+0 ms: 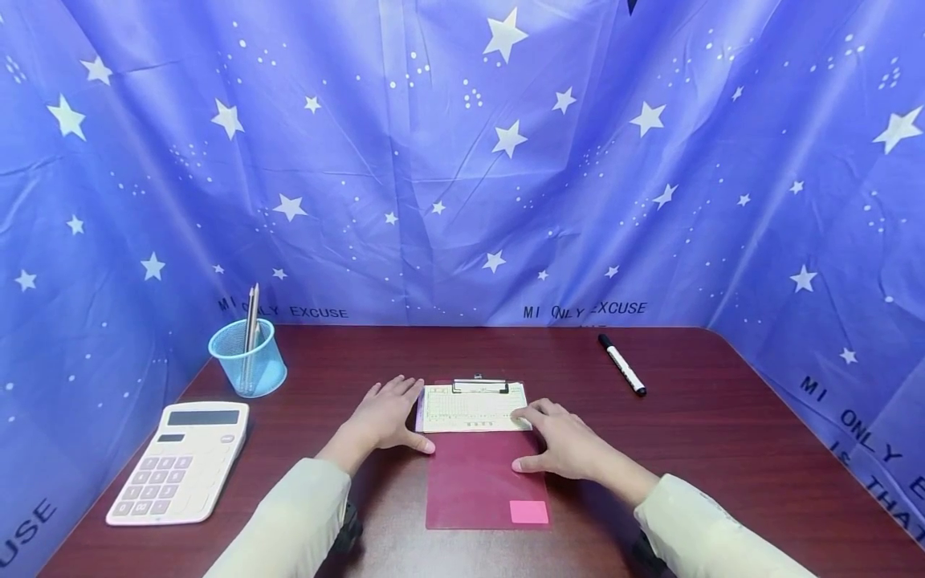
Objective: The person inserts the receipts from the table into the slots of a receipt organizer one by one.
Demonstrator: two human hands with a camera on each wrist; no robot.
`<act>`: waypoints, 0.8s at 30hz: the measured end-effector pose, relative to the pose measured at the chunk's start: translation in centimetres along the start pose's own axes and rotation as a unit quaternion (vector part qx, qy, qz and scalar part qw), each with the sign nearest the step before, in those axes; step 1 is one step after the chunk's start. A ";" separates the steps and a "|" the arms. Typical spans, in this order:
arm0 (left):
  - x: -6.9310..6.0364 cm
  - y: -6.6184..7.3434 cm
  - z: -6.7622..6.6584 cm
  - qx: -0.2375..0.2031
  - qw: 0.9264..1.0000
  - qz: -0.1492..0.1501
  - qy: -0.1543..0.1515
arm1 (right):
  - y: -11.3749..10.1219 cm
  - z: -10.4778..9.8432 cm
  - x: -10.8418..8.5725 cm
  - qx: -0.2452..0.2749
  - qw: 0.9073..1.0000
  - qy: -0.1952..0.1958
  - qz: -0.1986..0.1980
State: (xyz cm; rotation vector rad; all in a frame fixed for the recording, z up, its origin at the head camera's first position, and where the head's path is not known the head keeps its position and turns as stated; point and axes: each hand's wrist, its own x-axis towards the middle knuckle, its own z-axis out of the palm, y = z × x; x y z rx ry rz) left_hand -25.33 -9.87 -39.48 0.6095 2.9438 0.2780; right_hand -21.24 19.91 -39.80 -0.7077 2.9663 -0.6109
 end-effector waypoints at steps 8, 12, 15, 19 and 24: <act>0.3 0.2 0.6 0.002 1.000 0.001 -0.002 | 0.4 0.2 -0.2 0.007 1.000 -0.001 0.014; 0.7 0.3 0.6 0.009 1.000 -0.004 -0.002 | 0.5 0.1 0.0 0.004 1.000 -0.005 0.018; 1.0 0.2 0.7 0.010 1.000 -0.004 -0.002 | 0.5 0.0 0.1 0.005 1.000 -0.007 0.023; 1.2 0.0 0.7 0.009 1.000 -0.008 -0.003 | 0.6 -0.1 0.4 0.012 1.000 -0.007 0.023; 1.0 -0.1 0.5 -0.002 1.000 -0.005 -0.002 | 0.7 -0.2 0.6 0.014 1.000 -0.005 0.013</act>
